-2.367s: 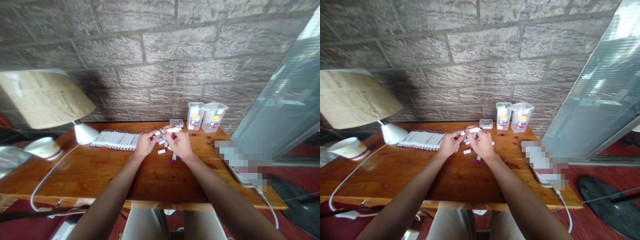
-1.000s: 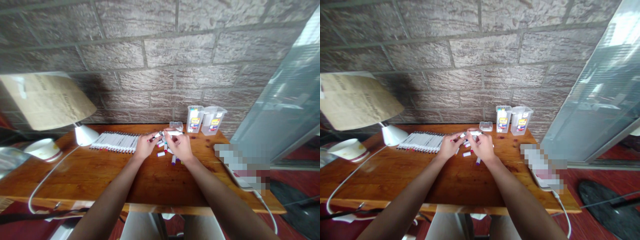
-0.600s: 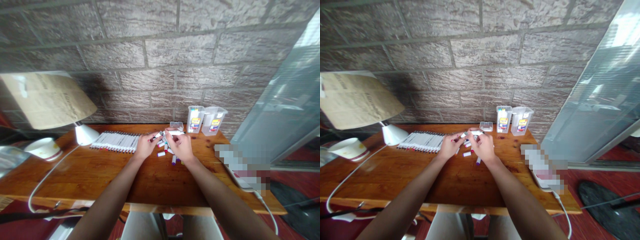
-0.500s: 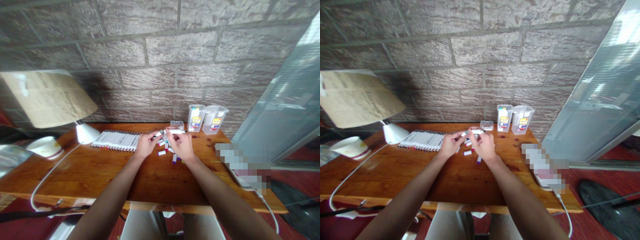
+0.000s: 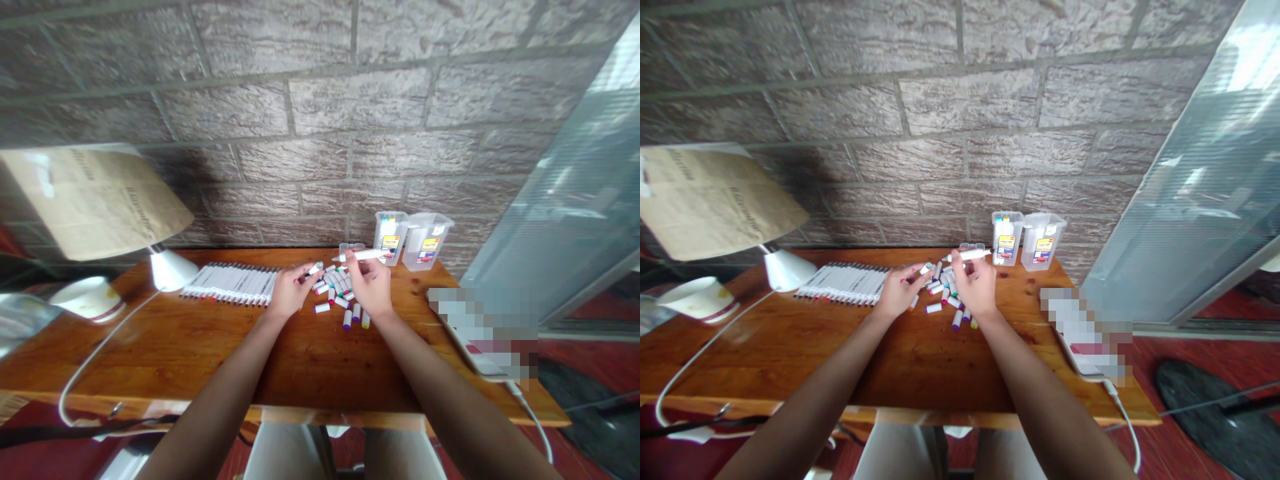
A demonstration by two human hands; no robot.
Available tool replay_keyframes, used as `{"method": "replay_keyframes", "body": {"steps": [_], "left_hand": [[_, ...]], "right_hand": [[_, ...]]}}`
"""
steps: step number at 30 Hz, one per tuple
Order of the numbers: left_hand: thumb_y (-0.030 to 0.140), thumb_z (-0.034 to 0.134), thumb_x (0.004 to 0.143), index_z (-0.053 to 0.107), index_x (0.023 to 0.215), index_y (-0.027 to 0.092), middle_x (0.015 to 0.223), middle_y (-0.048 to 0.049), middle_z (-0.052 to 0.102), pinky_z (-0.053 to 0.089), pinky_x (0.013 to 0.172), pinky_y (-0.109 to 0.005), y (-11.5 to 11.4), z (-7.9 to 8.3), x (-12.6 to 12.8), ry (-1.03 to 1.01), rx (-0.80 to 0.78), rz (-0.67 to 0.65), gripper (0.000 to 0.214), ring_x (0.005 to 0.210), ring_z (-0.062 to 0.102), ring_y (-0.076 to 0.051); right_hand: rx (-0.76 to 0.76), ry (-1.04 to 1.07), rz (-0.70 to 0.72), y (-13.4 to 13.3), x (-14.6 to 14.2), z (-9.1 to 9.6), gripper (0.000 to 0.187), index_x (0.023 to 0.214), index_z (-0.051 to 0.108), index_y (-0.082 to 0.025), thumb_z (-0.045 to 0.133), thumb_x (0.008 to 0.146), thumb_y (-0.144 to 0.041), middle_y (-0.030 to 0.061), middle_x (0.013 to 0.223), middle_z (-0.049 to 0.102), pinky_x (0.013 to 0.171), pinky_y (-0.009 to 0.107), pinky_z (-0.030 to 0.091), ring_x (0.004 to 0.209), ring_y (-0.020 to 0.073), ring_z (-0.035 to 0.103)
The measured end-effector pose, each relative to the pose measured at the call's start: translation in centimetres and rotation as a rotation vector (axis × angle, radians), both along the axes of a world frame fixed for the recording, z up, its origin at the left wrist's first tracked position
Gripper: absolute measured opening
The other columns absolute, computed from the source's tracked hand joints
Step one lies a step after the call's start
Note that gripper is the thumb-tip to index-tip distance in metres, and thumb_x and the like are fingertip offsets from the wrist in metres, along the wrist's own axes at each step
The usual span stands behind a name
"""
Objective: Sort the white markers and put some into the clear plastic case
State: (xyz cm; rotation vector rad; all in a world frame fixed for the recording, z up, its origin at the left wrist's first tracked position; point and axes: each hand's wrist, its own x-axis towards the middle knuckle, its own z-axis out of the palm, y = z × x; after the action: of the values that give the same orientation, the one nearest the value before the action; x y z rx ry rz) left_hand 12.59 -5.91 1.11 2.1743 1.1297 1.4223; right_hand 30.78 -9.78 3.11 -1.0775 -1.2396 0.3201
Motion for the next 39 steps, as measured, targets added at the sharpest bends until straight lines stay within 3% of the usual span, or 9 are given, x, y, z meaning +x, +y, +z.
{"method": "replay_keyframes", "body": {"steps": [6, 9, 12, 15, 19, 28, 32, 37, 39], "left_hand": [[0.042, 0.071, 0.087, 0.068, 0.109, 0.02, 0.085, -0.0027, 0.077, 0.048, 0.063, -0.023, 0.2, -0.3, -0.1, -0.047, -0.06, -0.004, 0.031, 0.062, 0.065, -0.013], [0.044, 0.074, 0.083, 0.062, 0.095, 0.02, 0.073, 0.0012, 0.071, 0.046, 0.061, -0.022, 0.2, -0.2, 0.3, -0.128, -0.107, -0.011, 0.029, 0.06, 0.062, -0.012], [0.051, 0.076, 0.079, 0.057, 0.081, 0.02, 0.065, 0.0034, 0.065, 0.039, 0.052, -0.021, 0.2, 0.4, 0.6, -0.312, -0.256, -0.12, 0.037, 0.05, 0.051, -0.008], [0.057, 0.079, 0.072, 0.064, 0.084, 0.018, 0.082, -0.0027, 0.072, 0.034, 0.047, -0.02, 0.3, 1.4, 0.3, -0.566, -0.492, -0.238, 0.044, 0.05, 0.045, -0.005], [0.054, 0.085, 0.067, 0.074, 0.096, 0.018, 0.104, -0.0078, 0.075, 0.04, 0.051, -0.02, 0.6, 2.1, -0.7, -0.757, -0.681, -0.308, 0.048, 0.057, 0.048, -0.005], [0.047, 0.091, 0.063, 0.076, 0.093, 0.018, 0.093, -0.0069, 0.075, 0.048, 0.056, -0.022, 0.7, 1.8, -0.5, -0.847, -0.834, -0.36, 0.044, 0.055, 0.05, -0.005], [0.052, 0.089, 0.062, 0.076, 0.089, 0.018, 0.09, -0.0064, 0.076, 0.047, 0.054, -0.021, 0.9, 1.7, -0.6, -0.771, -0.767, -0.326, 0.046, 0.052, 0.049, -0.005], [0.053, 0.079, 0.073, 0.077, 0.084, 0.017, 0.081, -0.0059, 0.077, 0.049, 0.064, -0.026, 1.4, 0.5, -1.2, -0.276, -0.313, -0.062, 0.038, 0.064, 0.064, -0.014], [0.049, 0.075, 0.079, 0.078, 0.085, 0.018, 0.081, -0.0053, 0.078, 0.05, 0.068, -0.028, 1.6, 0.0, -1.6, -0.075, -0.198, 0.043, 0.031, 0.07, 0.068, -0.017]], "right_hand": [[-0.088, 0.251, 0.052, 0.4, 0.0, 0.6, 0.042, 0.078, 0.07, -0.016, 0.066, 0.085, -0.058, 0.0048, 0.069, 0.071, 0.058, 0.028, 0.049, 0.061, 0.0165, 0.063], [-0.138, 0.306, 0.06, 0.5, 0.0, 0.8, 0.046, 0.073, 0.067, -0.017, 0.067, 0.082, -0.062, 0.0039, 0.066, 0.069, 0.057, 0.028, 0.047, 0.059, 0.0162, 0.062], [-0.15, 0.312, 0.067, 0.6, 0.1, 0.7, 0.047, 0.071, 0.065, -0.018, 0.066, 0.081, -0.064, 0.0035, 0.065, 0.068, 0.054, 0.028, 0.045, 0.058, 0.0161, 0.061], [-0.16, 0.317, 0.062, 0.6, 0.1, 0.8, 0.05, 0.07, 0.064, -0.019, 0.065, 0.079, -0.068, 0.0027, 0.062, 0.066, 0.052, 0.028, 0.044, 0.057, 0.0162, 0.06], [-0.184, 0.323, 0.061, 0.6, 0.2, 1.0, 0.053, 0.068, 0.062, -0.019, 0.064, 0.078, -0.071, 0.0019, 0.058, 0.064, 0.051, 0.028, 0.043, 0.055, 0.0159, 0.058], [-0.197, 0.376, 0.065, 1.1, 0.5, 0.4, 0.054, 0.065, 0.06, -0.02, 0.064, 0.078, -0.072, 0.0019, 0.059, 0.063, 0.048, 0.028, 0.038, 0.049, 0.0131, 0.051], [-0.188, 0.362, 0.069, 1.2, 0.6, 0.4, 0.054, 0.062, 0.06, -0.02, 0.064, 0.078, -0.071, 0.0021, 0.059, 0.063, 0.049, 0.028, 0.038, 0.05, 0.0127, 0.05], [-0.198, 0.377, 0.078, 1.2, 0.7, 0.4, 0.054, 0.059, 0.058, -0.02, 0.065, 0.078, -0.07, 0.0004, 0.054, 0.059, 0.051, 0.029, 0.039, 0.048, 0.0127, 0.048], [-0.203, 0.377, 0.068, 1.2, 0.7, 0.4, 0.054, 0.059, 0.058, -0.02, 0.066, 0.077, -0.07, 0.0004, 0.054, 0.059, 0.051, 0.029, 0.039, 0.049, 0.0127, 0.048]]}}
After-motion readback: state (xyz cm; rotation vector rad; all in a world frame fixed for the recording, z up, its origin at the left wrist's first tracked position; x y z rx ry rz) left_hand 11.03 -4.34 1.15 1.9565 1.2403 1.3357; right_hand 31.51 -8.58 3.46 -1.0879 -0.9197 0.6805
